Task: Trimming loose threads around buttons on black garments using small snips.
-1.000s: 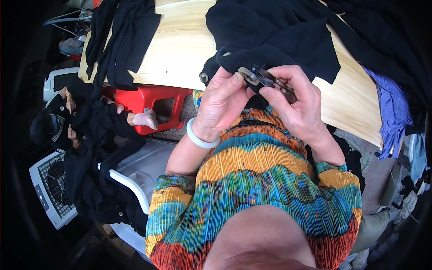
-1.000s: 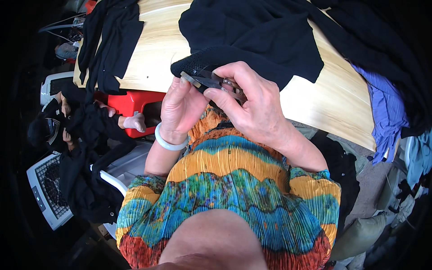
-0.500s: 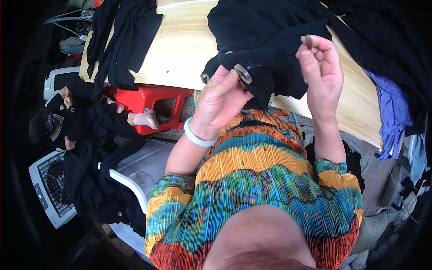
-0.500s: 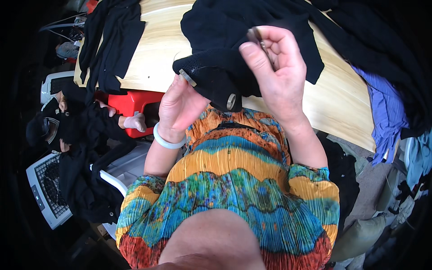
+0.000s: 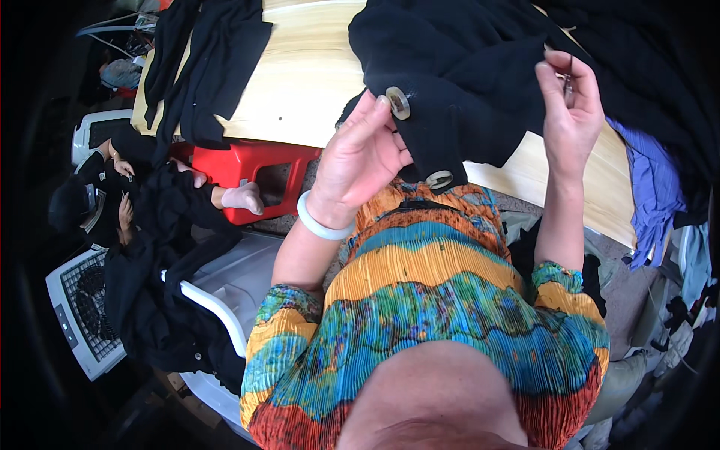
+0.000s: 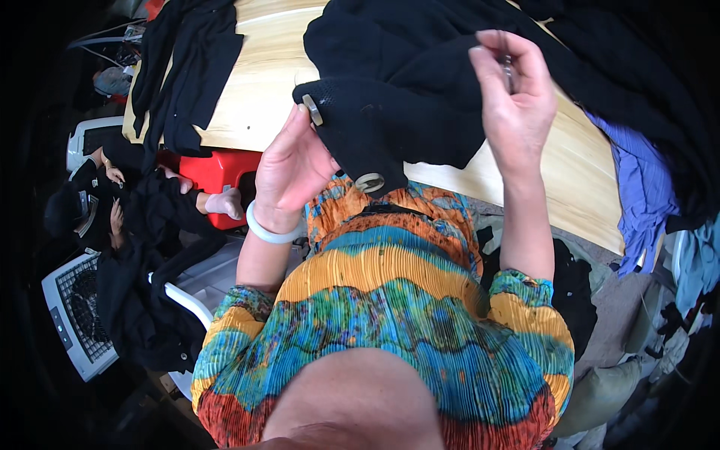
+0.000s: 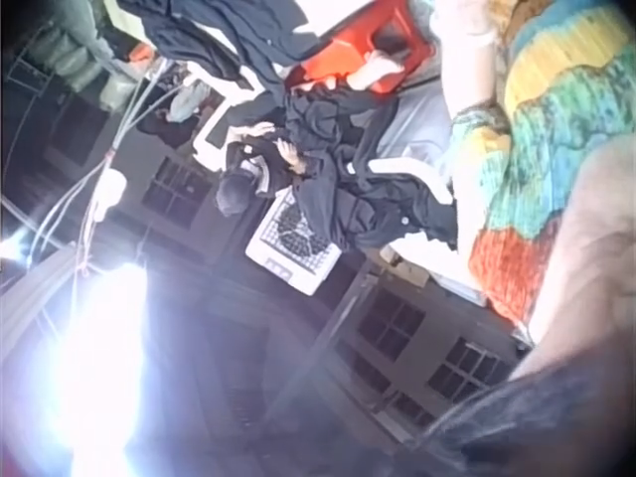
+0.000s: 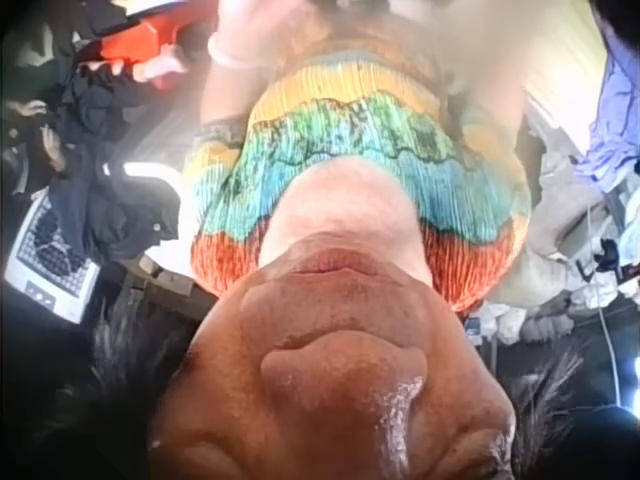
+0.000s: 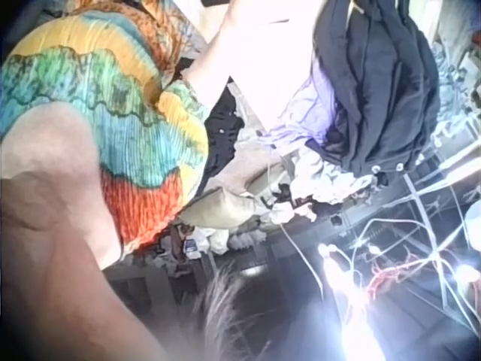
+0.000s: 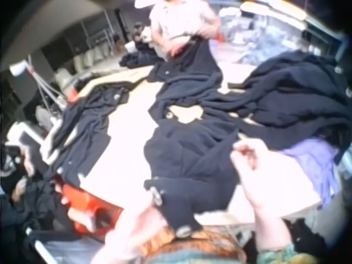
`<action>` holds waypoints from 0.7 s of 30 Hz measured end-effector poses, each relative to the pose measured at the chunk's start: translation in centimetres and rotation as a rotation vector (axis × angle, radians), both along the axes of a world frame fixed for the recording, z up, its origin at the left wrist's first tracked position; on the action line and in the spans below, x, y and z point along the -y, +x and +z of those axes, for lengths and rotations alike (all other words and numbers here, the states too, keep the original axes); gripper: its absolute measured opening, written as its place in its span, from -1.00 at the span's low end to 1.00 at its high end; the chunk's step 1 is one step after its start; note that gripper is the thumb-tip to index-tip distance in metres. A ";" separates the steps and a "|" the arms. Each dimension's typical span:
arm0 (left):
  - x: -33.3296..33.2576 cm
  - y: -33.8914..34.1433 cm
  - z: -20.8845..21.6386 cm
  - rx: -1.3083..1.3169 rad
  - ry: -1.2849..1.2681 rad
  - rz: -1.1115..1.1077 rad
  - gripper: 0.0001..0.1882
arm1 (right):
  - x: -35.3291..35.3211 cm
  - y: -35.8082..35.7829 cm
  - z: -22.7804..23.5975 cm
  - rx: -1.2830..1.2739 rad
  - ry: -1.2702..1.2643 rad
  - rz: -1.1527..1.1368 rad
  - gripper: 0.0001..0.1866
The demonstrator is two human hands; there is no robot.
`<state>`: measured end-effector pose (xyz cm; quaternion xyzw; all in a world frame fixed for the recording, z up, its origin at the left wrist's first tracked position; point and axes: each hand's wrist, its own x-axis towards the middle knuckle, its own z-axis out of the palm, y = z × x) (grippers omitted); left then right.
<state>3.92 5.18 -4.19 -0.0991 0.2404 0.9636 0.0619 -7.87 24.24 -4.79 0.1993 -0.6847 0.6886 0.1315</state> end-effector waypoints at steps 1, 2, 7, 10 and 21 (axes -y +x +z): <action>0.0 -0.1 0.0 -0.004 0.010 0.005 -0.73 | -0.7 -0.2 -0.3 0.019 0.015 -0.028 -0.83; 0.0 -0.2 0.0 -0.007 0.020 0.010 -0.74 | -1.1 -0.3 -0.4 0.024 0.073 -0.068 -0.84; -0.2 -1.1 0.5 0.025 0.022 -0.001 -0.79 | -1.1 2.1 0.0 0.066 0.257 0.141 -0.78; -0.7 -1.4 0.4 0.047 0.004 -0.001 -0.83 | 0.6 3.6 2.1 -0.253 0.400 0.270 -0.67; -0.2 -0.9 0.6 0.119 -0.029 0.019 -0.86 | 0.6 1.4 1.0 0.164 0.060 0.072 -0.93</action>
